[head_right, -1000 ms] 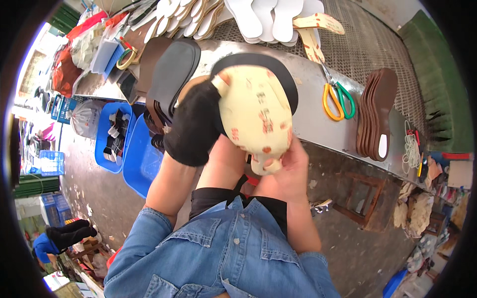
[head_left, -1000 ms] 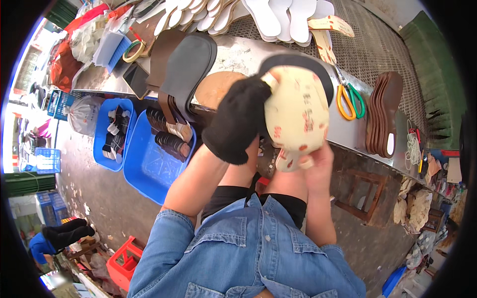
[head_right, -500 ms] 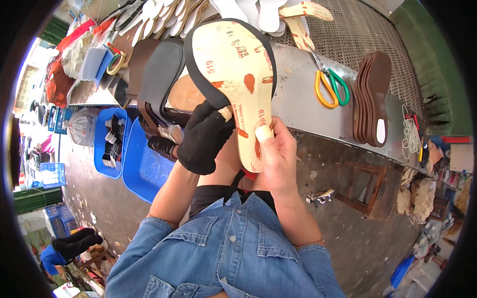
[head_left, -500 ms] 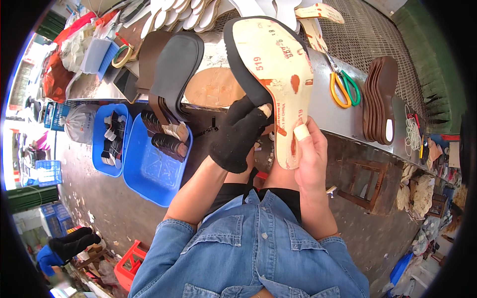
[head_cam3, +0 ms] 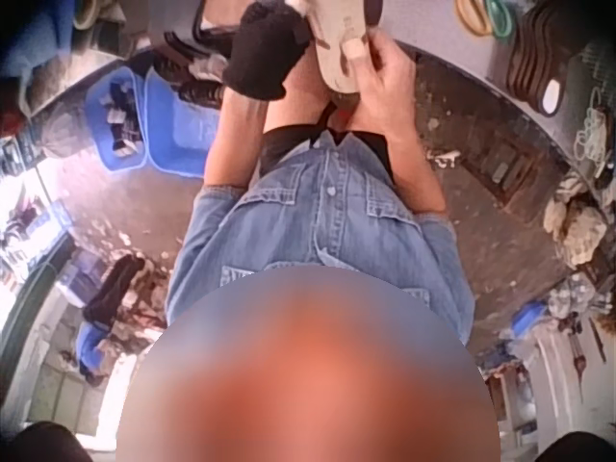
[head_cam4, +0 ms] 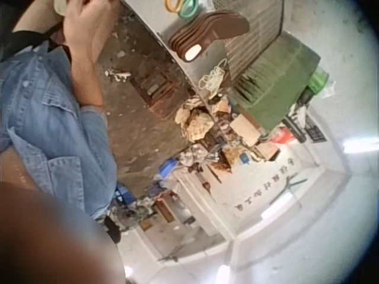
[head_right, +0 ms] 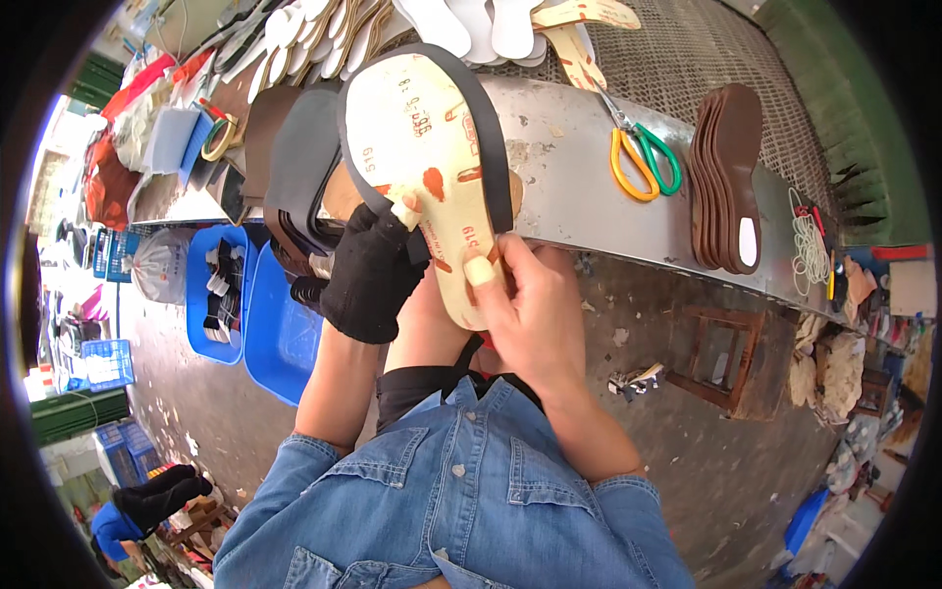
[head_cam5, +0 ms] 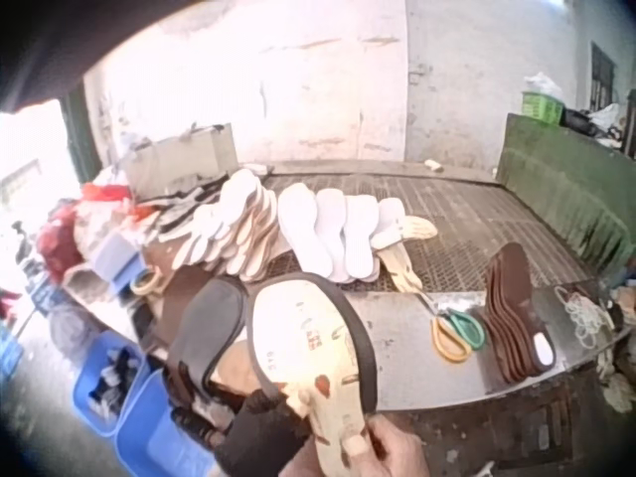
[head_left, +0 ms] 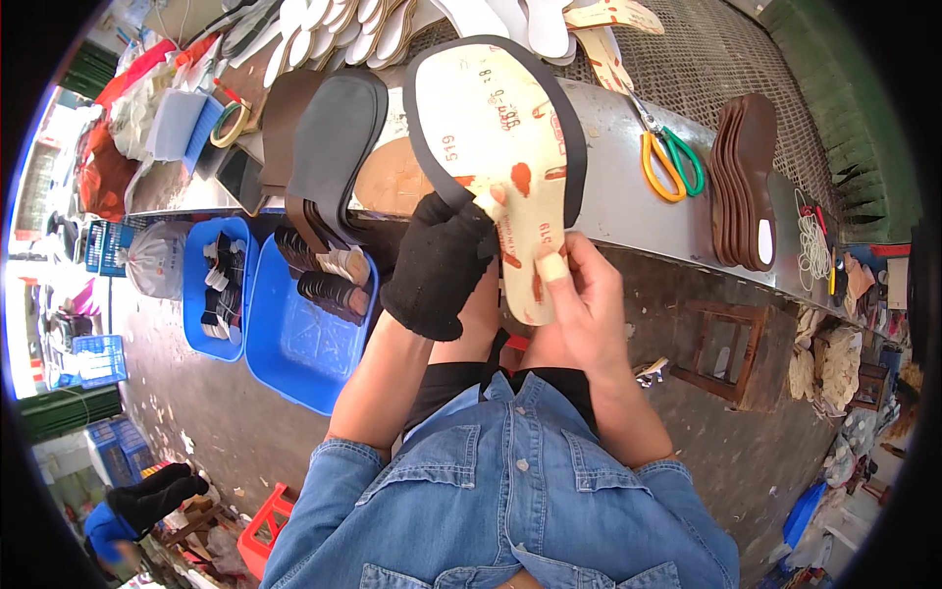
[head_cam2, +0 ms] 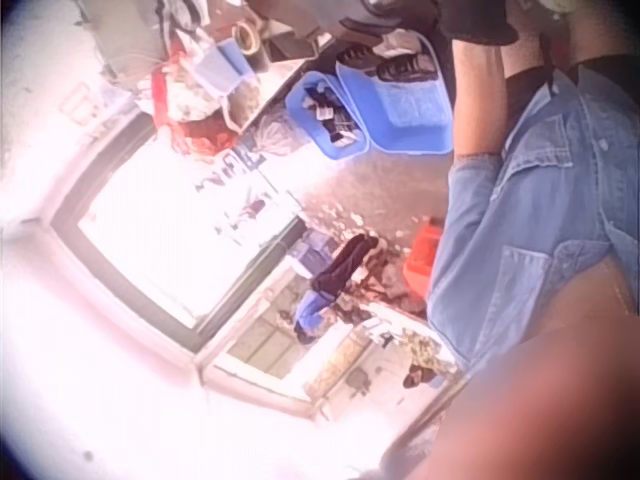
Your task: The recorder is seen assembling a shoe by applying glue and stitching components.
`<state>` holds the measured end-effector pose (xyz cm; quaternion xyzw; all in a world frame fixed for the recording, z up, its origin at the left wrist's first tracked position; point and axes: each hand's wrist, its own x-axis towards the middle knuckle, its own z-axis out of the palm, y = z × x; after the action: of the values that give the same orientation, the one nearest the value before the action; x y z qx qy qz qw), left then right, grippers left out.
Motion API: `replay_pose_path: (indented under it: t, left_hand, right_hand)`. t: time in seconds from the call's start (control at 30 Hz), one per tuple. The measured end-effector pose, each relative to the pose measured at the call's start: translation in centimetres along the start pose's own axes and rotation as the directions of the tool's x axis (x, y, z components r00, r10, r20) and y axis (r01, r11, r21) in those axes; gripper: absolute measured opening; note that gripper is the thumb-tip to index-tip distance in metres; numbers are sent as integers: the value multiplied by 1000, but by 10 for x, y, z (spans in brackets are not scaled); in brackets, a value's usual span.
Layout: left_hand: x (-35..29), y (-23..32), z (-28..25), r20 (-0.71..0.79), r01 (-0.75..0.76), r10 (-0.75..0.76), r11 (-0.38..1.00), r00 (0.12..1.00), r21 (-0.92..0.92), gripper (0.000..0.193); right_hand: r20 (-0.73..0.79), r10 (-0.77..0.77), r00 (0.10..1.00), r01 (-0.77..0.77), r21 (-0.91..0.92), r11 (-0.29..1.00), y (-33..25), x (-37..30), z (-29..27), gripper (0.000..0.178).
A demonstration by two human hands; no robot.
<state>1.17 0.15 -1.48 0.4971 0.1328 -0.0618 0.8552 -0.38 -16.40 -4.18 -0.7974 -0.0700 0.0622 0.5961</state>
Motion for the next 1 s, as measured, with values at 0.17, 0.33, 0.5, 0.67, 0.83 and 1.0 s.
replay_pose_path:
  t: [0.17,0.33,0.5,0.67,0.83,1.0]
  left_hand:
    - [-6,-4,-4,129,1,8,997,992,-75,31]
    - [-10,-11,13,126,-223,215,973,968,54,27]
    - [-3,-16,13,74,-413,406,902,911,126,32]
    - [1,-1,9,264,-189,186,982,946,-14,33]
    - [6,-25,22,32,-386,384,920,923,69,31]
    - [13,-16,1,137,-193,238,942,962,-276,38]
  right_hand:
    - [-122,-128,984,165,378,911,-26,20,-26,31]
    - [113,-277,954,139,653,744,-24,41,-32,42]
    - [48,-221,974,154,576,803,-12,36,-29,30]
    - [-18,-248,969,235,396,888,-13,41,-29,19]
    - [-372,-591,715,469,-372,801,-26,31,1,23]
    - [-181,-202,962,229,145,963,-24,31,-26,21]
